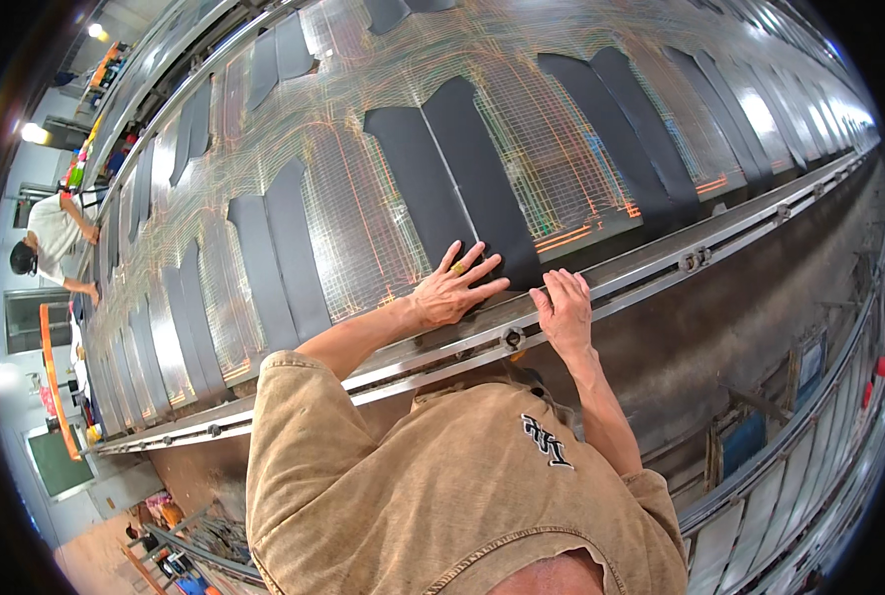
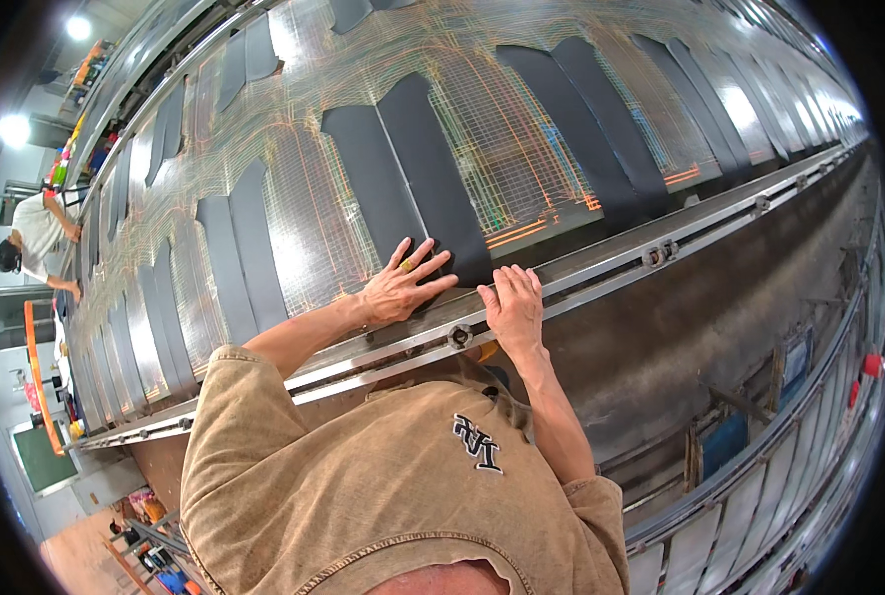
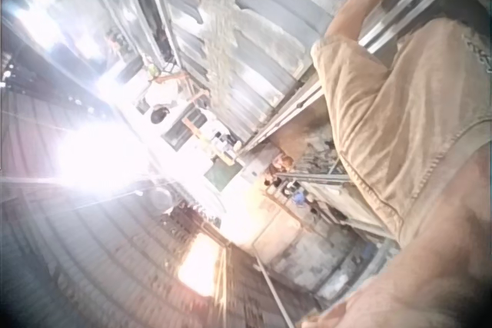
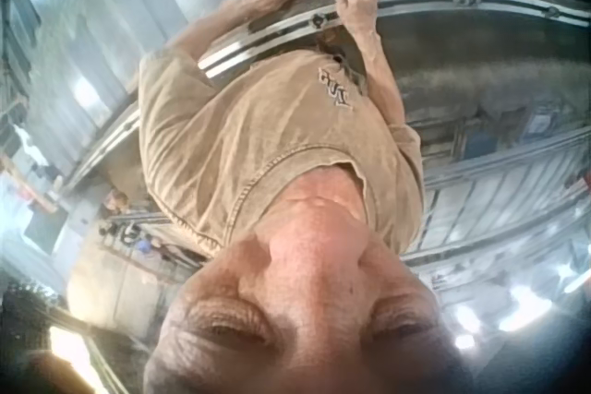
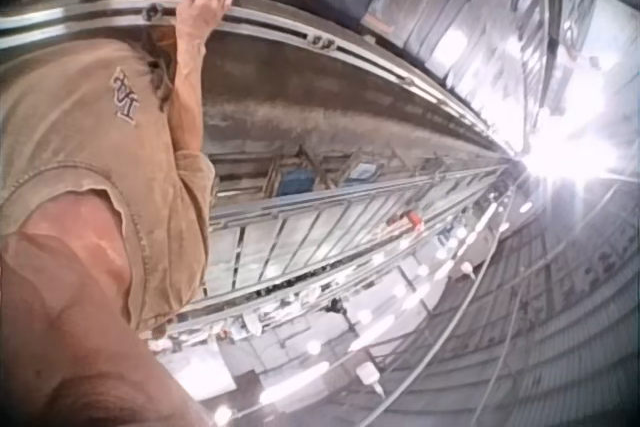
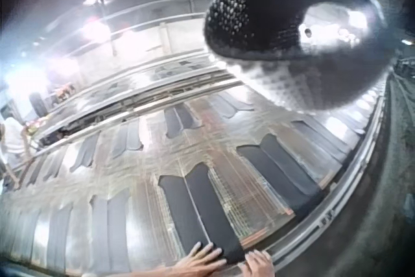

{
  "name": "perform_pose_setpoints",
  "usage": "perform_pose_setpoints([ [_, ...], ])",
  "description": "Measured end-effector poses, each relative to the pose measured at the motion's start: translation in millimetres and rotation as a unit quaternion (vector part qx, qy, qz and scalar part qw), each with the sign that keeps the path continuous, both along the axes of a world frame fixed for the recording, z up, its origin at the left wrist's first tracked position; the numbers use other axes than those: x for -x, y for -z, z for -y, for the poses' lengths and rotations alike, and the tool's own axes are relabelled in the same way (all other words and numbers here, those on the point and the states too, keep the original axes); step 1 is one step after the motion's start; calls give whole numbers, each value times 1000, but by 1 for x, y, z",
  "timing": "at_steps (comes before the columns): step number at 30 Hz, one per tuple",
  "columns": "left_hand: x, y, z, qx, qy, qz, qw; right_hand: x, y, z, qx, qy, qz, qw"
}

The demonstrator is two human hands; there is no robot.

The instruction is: The person places and aligns multiple dark, flexible rectangular sheets onto a large, curved, metallic surface. They handle the sheets one at a time, smoothing them down and adjusting their positions to fit the contours of the surface. The person works methodically along the length of the surface, ensuring each piece is properly seated.

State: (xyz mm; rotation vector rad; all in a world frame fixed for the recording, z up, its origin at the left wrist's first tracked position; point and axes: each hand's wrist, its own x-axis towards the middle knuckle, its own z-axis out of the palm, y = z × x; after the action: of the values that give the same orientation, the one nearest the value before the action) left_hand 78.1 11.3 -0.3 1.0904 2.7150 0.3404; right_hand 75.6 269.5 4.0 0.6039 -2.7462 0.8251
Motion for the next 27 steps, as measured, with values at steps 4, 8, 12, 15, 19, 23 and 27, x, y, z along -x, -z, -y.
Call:
perform_pose_setpoints([
  [4,2,0,0,-166,-58,50,983,0,-3,3,-8,22,-41,999],
  [8,14,-3,-21,-39,-36,-2,999,-1,-2,4,-10,26,-49,998],
  [12,22,5,-11,-58,66,15,996,1,-4,4,-5,35,-54,998],
  [15,21,0,-9,-52,78,11,996,0,-6,5,0,43,-48,998],
  [19,25,-3,-11,-90,52,44,994,5,-5,4,18,38,-45,998],
  [23,42,-15,-29,-94,-71,17,993,0,-10,-4,17,31,-27,999],
  [27,83,2,-43,-32,-259,-77,962,-1,-14,-14,79,-47,18,996],
])
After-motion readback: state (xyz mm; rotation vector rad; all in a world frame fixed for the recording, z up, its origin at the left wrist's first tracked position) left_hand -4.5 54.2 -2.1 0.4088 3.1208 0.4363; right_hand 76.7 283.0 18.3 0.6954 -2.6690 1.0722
